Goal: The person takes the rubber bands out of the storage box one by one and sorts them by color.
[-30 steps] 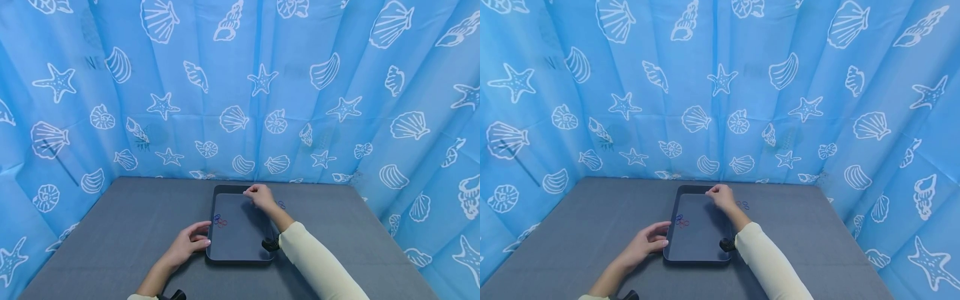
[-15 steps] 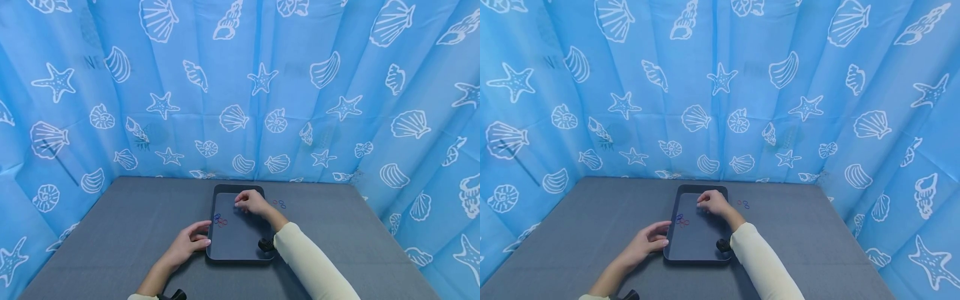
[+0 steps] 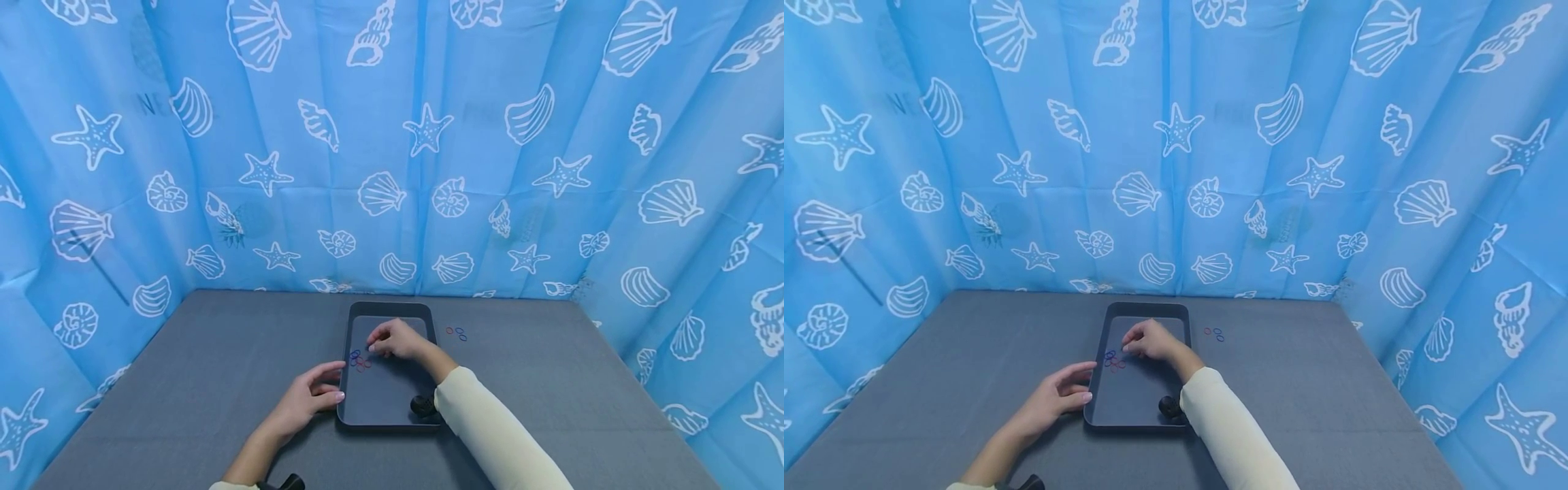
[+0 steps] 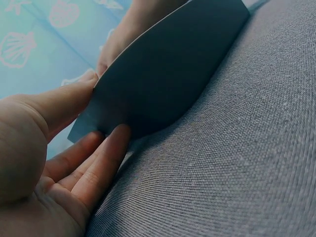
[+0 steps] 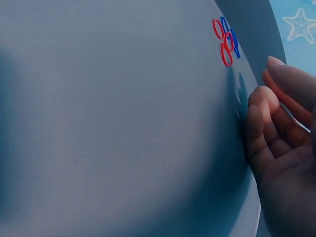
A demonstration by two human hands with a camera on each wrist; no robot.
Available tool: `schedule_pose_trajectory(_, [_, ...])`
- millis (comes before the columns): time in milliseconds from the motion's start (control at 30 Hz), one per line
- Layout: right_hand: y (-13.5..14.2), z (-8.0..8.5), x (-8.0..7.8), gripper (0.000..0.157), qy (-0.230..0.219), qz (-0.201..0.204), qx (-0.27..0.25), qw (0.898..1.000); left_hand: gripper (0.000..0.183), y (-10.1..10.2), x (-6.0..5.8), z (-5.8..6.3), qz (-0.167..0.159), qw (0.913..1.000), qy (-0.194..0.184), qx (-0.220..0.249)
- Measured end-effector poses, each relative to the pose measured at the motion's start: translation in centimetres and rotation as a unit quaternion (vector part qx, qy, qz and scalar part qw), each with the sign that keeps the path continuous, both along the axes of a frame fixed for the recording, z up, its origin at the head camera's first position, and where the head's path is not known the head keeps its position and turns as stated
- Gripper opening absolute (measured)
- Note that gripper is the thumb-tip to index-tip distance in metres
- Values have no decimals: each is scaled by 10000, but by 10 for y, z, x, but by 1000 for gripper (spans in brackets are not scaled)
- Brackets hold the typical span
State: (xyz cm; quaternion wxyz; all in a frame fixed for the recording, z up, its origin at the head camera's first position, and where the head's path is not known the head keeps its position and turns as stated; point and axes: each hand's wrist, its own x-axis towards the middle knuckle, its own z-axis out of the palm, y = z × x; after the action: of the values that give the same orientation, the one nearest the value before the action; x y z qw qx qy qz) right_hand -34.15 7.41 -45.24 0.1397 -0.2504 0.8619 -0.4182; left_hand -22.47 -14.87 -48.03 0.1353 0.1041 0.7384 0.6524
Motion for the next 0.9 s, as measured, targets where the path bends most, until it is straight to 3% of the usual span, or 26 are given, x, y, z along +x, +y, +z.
schedule_pose_trajectory(167, [-4, 1, 1, 9, -11, 249, 345, 9991, 52, -1, 1, 3, -30, 9999, -81, 83])
schedule_pose_trajectory(367, [-5, 0, 2, 8, 117, 443, 570, 9973, 53, 1, 9, 21, -13, 9999, -107, 52])
schedule_pose_trajectory(600, [-6, -3, 2, 11, 263, 560, 760, 9952, 53, 0, 1, 1, 80, 10000, -37, 18])
schedule_pose_trajectory(900, [-6, -3, 4, 10, 437, 619, 872, 9933, 52, -1, 1, 1, 31, 10000, 61, 73])
